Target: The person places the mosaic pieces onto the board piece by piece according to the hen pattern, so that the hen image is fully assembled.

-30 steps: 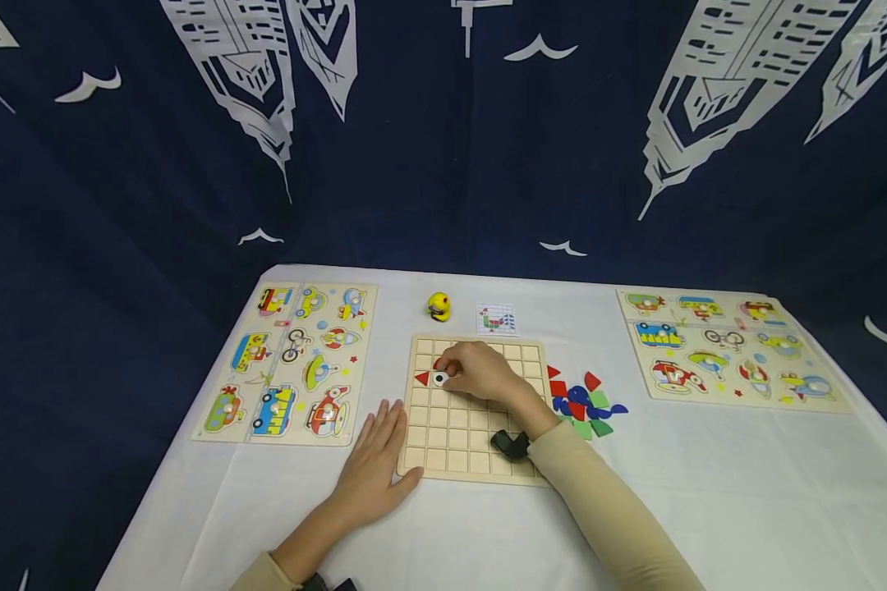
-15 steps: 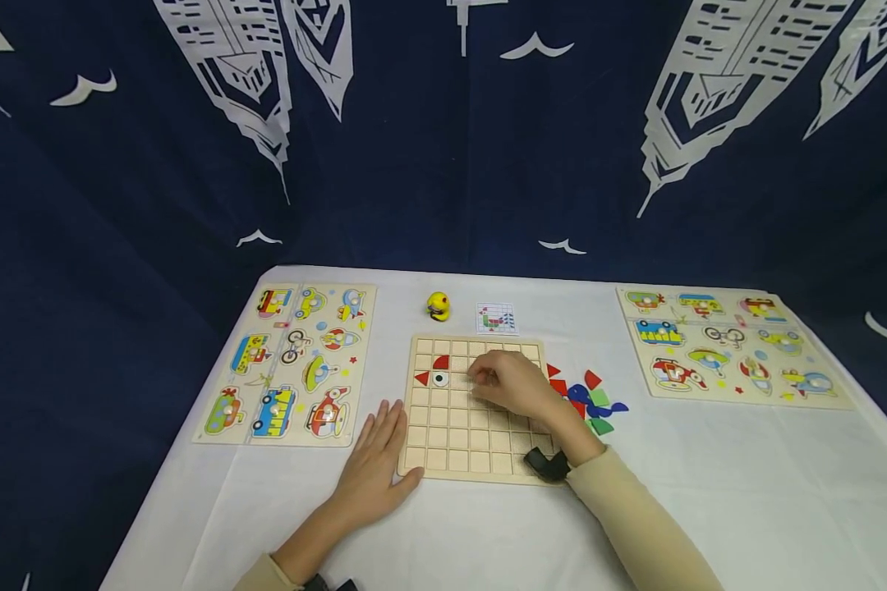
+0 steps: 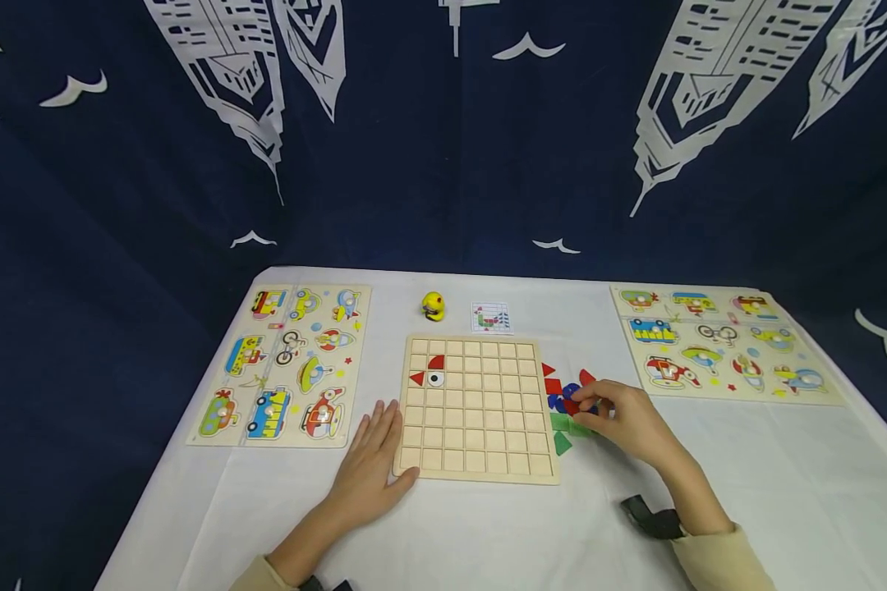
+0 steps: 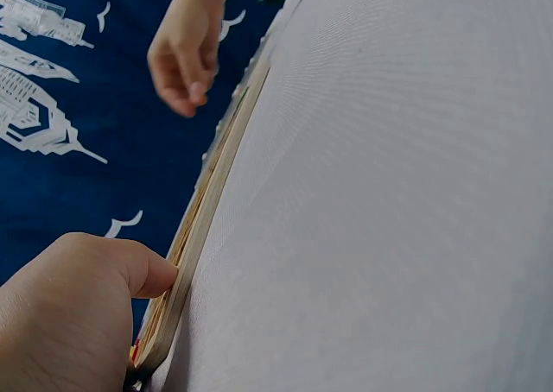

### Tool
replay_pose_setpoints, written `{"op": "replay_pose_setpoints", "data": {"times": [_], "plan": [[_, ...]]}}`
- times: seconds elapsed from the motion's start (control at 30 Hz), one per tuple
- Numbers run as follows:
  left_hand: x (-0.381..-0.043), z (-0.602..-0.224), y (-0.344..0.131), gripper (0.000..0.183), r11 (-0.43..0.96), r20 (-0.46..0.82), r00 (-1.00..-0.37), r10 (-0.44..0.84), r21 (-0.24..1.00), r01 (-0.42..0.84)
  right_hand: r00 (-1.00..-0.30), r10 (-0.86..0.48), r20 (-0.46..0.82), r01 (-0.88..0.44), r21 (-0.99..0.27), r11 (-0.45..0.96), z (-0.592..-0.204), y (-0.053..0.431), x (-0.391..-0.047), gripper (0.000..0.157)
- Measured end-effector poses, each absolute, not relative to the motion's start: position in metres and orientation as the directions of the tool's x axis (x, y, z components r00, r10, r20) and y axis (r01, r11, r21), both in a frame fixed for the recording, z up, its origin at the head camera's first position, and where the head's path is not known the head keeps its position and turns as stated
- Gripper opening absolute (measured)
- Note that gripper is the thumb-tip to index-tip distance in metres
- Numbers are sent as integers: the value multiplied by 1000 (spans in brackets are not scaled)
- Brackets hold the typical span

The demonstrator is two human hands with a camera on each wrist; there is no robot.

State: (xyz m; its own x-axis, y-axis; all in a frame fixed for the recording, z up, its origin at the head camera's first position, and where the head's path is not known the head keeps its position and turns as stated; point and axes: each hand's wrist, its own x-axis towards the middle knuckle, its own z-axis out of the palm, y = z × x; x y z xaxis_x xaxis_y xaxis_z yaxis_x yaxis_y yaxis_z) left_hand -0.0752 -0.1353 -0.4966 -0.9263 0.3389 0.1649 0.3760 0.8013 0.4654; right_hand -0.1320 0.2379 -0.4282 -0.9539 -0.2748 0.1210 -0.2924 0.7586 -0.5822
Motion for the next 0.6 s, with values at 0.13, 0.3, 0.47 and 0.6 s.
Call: {"op": "replay_pose_setpoints", "data": {"times": [0.13,0.3,0.47,0.6], "plan": [[-76,-496,-136,84,798,167,-926,339,470,377,-968,-239,77,-236,-604,761,-435,252,-125,21],[-76,-496,-136,84,795,169,-924,343,472,381,-976,-215,32,-188,-619,762,-443,258,-124,24],[-75,-496,-136,84,799,168,-924,342,465,380,-976,-217,2,-169,-633,756,-448,257,-125,26],[-75,-496,-136,84,798,174,-924,340,466,381,-974,-227,-8,-171,-629,758,-450,256,-125,28]]}}
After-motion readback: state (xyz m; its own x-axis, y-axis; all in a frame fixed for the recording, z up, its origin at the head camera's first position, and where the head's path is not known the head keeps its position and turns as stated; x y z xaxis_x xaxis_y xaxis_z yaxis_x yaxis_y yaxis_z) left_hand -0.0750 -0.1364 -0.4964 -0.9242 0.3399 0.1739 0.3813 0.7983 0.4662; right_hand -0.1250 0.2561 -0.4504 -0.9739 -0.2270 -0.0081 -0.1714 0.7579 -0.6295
